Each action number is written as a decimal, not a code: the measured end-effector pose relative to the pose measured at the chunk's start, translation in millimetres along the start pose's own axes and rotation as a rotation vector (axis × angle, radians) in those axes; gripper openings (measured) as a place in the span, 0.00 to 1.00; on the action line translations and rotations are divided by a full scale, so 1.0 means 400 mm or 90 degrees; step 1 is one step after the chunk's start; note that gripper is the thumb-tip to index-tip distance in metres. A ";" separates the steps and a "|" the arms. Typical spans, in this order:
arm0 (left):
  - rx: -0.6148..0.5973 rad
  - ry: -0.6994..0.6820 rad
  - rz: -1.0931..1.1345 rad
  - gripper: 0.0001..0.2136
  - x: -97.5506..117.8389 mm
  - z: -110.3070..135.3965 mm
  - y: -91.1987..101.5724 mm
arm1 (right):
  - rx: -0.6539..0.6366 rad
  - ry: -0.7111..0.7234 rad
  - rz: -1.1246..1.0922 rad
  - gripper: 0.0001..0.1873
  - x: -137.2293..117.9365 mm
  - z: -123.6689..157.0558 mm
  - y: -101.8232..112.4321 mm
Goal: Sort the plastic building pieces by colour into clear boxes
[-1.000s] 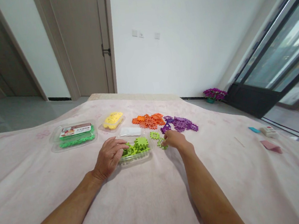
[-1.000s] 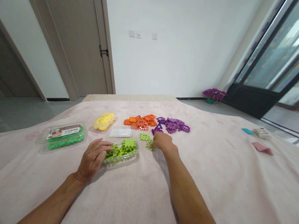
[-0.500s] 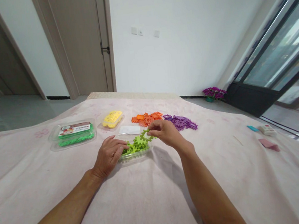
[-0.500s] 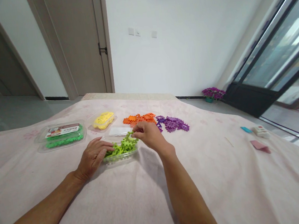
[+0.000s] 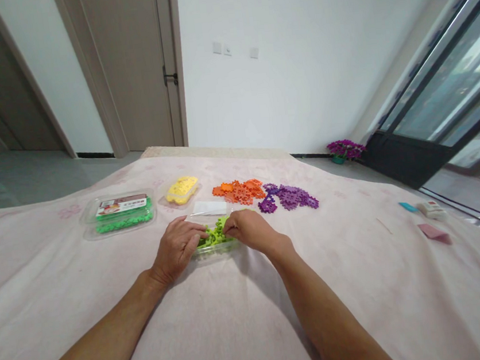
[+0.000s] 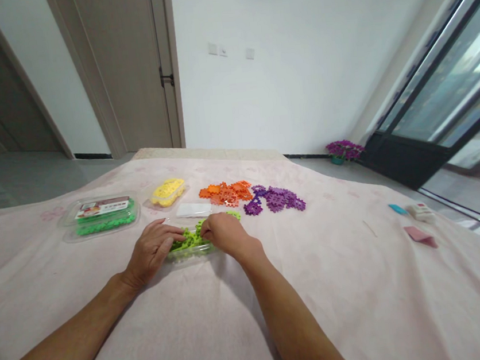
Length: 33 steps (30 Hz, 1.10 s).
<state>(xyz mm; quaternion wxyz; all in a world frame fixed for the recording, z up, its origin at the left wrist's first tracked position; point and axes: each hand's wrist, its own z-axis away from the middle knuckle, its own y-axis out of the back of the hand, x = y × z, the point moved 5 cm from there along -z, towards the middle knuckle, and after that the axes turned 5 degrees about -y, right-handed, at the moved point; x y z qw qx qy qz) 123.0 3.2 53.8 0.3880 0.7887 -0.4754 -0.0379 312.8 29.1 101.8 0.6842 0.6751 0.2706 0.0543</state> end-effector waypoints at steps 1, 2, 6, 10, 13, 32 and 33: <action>0.000 -0.002 0.001 0.17 0.001 0.000 0.000 | 0.018 -0.012 0.009 0.09 0.000 -0.003 0.000; 0.000 -0.005 0.002 0.17 0.002 -0.001 0.001 | 0.029 -0.022 0.010 0.08 0.001 -0.006 -0.001; -0.004 -0.009 0.003 0.16 0.005 -0.002 0.002 | 0.020 -0.043 -0.048 0.05 0.008 -0.011 -0.004; 0.004 -0.013 0.003 0.16 0.003 -0.002 0.003 | 0.030 -0.028 -0.155 0.04 0.043 -0.011 0.018; 0.004 -0.019 0.007 0.16 -0.003 0.001 -0.002 | 0.141 -0.095 -0.162 0.07 0.111 -0.007 0.056; 0.148 0.059 0.045 0.16 -0.035 0.019 0.015 | 0.099 -0.259 0.049 0.21 0.264 -0.019 -0.056; 0.154 0.067 0.047 0.16 -0.038 0.021 0.015 | 0.114 -0.258 0.019 0.21 0.263 -0.019 -0.043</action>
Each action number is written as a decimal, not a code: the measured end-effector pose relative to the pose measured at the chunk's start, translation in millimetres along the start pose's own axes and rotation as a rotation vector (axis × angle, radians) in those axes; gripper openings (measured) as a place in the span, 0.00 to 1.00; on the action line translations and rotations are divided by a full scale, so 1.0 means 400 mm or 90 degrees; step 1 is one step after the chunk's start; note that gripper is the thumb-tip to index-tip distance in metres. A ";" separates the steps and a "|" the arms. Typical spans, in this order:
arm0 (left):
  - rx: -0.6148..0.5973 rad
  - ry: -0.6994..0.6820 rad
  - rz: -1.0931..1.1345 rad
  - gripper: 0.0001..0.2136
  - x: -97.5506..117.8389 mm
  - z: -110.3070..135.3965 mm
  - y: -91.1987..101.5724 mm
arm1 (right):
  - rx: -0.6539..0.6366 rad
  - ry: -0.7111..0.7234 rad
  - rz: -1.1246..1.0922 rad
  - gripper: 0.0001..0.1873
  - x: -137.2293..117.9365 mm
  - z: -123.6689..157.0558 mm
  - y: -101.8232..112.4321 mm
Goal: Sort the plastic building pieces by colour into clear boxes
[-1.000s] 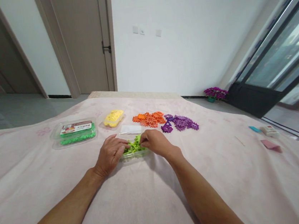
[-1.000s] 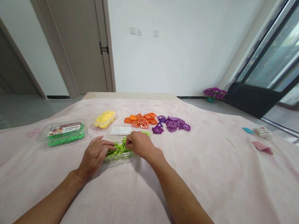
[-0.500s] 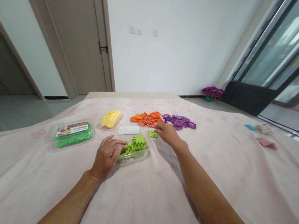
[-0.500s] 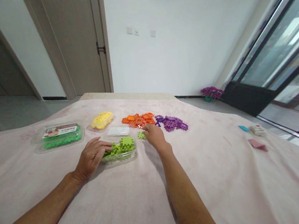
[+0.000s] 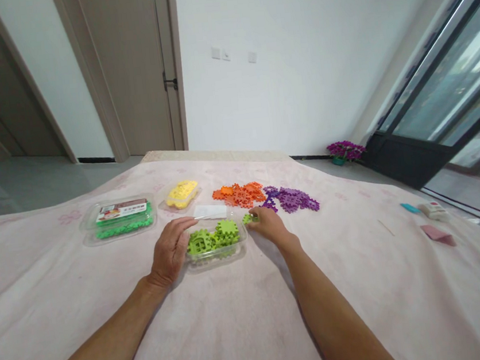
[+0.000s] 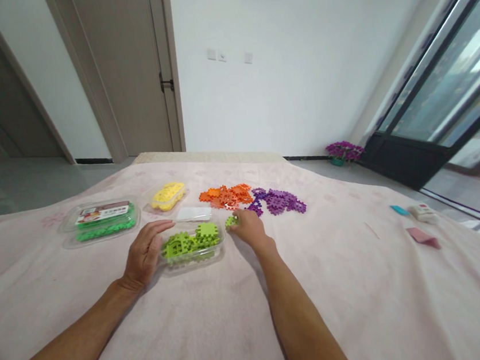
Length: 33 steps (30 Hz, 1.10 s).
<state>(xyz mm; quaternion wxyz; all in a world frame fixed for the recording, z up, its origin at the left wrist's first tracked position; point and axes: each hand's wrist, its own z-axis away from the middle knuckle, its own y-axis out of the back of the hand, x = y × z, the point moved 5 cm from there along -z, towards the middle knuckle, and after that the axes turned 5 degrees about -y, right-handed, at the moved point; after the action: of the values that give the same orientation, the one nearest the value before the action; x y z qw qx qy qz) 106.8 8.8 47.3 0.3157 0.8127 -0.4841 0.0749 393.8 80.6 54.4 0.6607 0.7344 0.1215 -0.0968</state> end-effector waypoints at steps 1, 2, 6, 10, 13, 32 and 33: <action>0.002 0.005 0.002 0.16 -0.003 0.001 0.000 | 0.014 0.003 -0.041 0.20 -0.004 0.000 0.016; 0.000 0.009 0.005 0.16 -0.005 0.001 -0.001 | 0.031 0.014 -0.088 0.19 -0.014 0.001 0.034; -0.005 0.013 0.006 0.17 -0.008 0.004 -0.005 | 0.064 0.122 -0.250 0.18 -0.085 0.025 0.095; -0.005 0.013 -0.005 0.16 -0.011 0.005 -0.005 | 0.027 0.194 -0.241 0.21 -0.145 0.054 0.100; -0.006 0.014 -0.003 0.16 -0.010 0.004 -0.006 | -0.025 0.220 -0.205 0.21 -0.166 0.068 0.081; 0.016 0.074 0.035 0.17 -0.013 -0.002 -0.006 | -0.031 0.237 -0.089 0.13 -0.196 0.091 0.073; 0.032 0.086 0.050 0.18 -0.017 -0.003 -0.003 | -0.024 0.241 -0.111 0.11 -0.194 0.089 0.073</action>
<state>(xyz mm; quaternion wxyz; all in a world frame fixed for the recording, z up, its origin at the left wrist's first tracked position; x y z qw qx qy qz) 104.7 14.8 44.7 0.3241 0.7939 -0.4911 0.1535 329.4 38.4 101.9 0.6291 0.7135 0.3082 -0.0116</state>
